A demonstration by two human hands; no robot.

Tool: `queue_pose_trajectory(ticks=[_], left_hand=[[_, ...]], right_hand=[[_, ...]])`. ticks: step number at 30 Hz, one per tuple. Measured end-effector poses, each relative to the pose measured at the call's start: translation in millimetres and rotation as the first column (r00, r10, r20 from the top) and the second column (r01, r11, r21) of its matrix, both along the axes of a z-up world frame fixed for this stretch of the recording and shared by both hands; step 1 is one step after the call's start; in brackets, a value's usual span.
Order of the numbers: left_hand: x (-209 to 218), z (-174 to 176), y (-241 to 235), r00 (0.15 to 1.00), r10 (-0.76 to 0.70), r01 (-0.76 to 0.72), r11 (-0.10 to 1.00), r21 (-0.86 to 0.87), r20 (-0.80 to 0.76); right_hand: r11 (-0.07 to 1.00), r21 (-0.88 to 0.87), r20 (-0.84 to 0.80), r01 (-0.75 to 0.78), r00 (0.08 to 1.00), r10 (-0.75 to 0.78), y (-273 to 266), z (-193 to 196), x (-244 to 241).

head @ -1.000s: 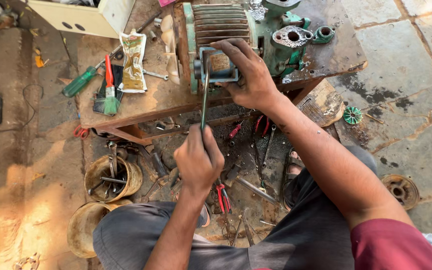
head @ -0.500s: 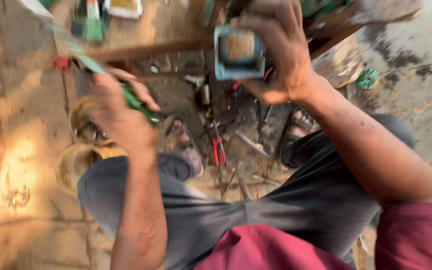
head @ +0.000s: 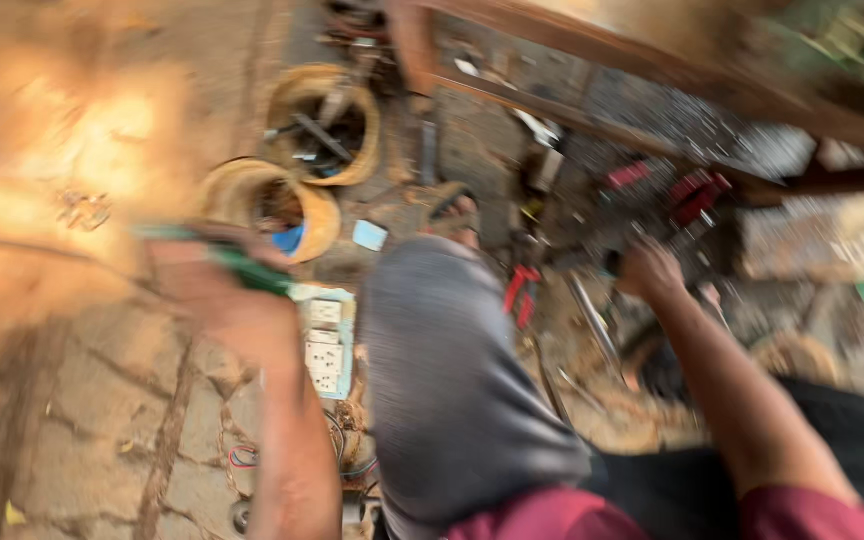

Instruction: The person works on a green electric motor placed on a wooden table. They handle wires, attach a small blue terminal box, and use a screwdriver to tighten screws on the motor's terminal cover. The person also picks up and places various tools and parts on the floor.

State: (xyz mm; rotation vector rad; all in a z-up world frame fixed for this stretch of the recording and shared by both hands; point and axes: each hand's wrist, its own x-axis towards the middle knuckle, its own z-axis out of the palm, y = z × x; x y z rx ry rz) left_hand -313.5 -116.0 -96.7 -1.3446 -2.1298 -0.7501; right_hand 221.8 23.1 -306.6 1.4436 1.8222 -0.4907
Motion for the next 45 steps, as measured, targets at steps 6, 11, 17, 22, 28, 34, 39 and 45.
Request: queue_pose_trajectory(ticks=[6, 11, 17, 22, 28, 34, 39, 45], left_hand=[[70.5, -210.8, -76.6, 0.529, 0.384, 0.252, 0.781, -0.572, 0.757], [102.2, -292.5, -82.5, 0.644, 0.489, 0.173, 0.656, -0.734, 0.589], [85.9, -283.1, -22.4, 0.440, 0.628, 0.108, 0.672, -0.732, 0.641], [42.7, -266.9, 91.5, -0.592, -0.162, -0.277, 0.961, -0.010, 0.790], [32.1, -286.4, 159.0, -0.567, -0.290, -0.631, 0.755, -0.180, 0.771], [45.0, -291.8, 139.1, -0.497, -0.313, -0.662, 0.740, -0.120, 0.809], [12.6, -277.4, 145.0, -0.421, -0.366, -0.765, 0.635, -0.108, 0.830], [-70.6, -233.7, 153.1, -0.292, -0.413, -0.860, 0.508, -0.048, 0.863]], right_hand=[[0.844, 0.346, -0.121, 0.411, 0.911, -0.394, -24.4, -62.8, 3.1], [0.786, 0.466, -0.216, 0.407, 0.913, -0.345, -55.0, -65.1, -9.4], [0.726, 0.517, -0.326, 0.453, 0.889, -0.322, -56.5, -67.3, -20.4], [0.692, 0.393, -0.505, 0.606, 0.771, -0.388, -72.8, -83.0, -47.9], [0.720, 0.398, -0.511, 0.569, 0.789, -0.341, -80.1, -92.6, -59.5], [0.717, 0.266, -0.462, 0.644, 0.738, -0.491, -75.0, -89.8, -63.0], [0.751, 0.268, -0.512, 0.604, 0.749, -0.419, -72.0, -84.3, -60.5], [0.729, 0.227, -0.486, 0.645, 0.724, -0.489, -74.5, -92.6, -57.0]])
